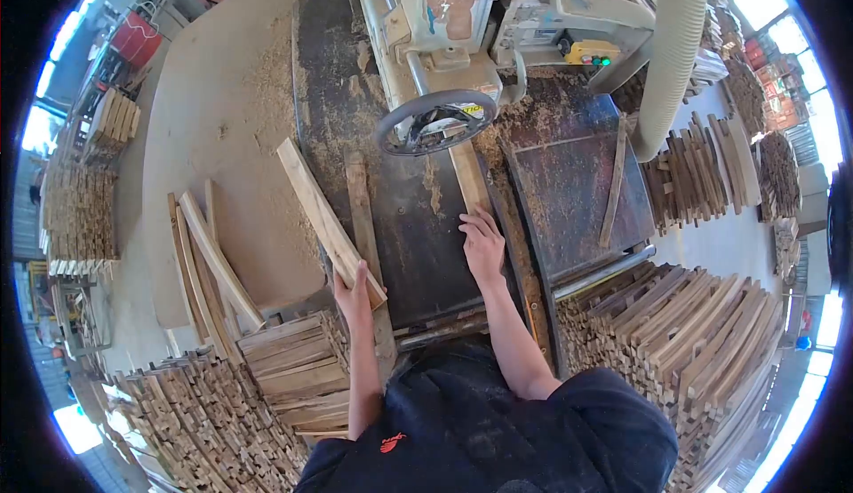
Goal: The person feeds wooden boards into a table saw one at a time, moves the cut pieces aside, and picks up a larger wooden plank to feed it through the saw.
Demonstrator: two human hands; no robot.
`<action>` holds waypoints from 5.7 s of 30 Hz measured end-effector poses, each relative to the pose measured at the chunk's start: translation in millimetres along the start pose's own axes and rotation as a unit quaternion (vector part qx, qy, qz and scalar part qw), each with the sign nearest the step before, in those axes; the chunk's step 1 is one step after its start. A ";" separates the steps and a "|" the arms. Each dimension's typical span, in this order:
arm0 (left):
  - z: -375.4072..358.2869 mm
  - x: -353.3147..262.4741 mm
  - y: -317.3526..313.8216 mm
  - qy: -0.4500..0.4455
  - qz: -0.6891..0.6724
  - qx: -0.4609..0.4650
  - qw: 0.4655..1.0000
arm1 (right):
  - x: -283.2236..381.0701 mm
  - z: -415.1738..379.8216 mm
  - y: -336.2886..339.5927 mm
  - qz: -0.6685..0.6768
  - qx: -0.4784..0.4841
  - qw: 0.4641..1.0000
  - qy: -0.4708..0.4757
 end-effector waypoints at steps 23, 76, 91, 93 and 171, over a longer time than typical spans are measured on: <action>14.8 21.1 12.3 -0.008 -0.048 0.074 0.996 | 18.3 152.2 -72.1 -0.052 -0.036 0.969 0.241; -124.5 143.0 -167.9 -0.221 0.318 0.328 0.862 | 26.8 -197.5 82.4 0.076 0.201 0.976 -0.023; 25.9 60.6 -241.6 -0.140 0.332 0.332 0.872 | 4.0 -32.7 -1.8 0.012 0.070 0.997 -0.002; 37.5 61.3 -246.6 -0.151 0.327 0.347 0.866 | 7.9 -24.2 -3.4 -0.011 0.077 0.997 -0.018; -9.3 9.7 26.0 -0.371 0.507 -0.197 0.753 | -8.4 -146.0 109.7 -0.125 0.178 0.975 -0.031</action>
Point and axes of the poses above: each hand's wrist, its own z-axis towards the middle knuckle, its own y-axis out of the back of the hand, x = y × z, the point moved 8 cm from there along z, towards the middle knuckle, and after that the axes turned 3 degrees about x, right-handed, at the moved point
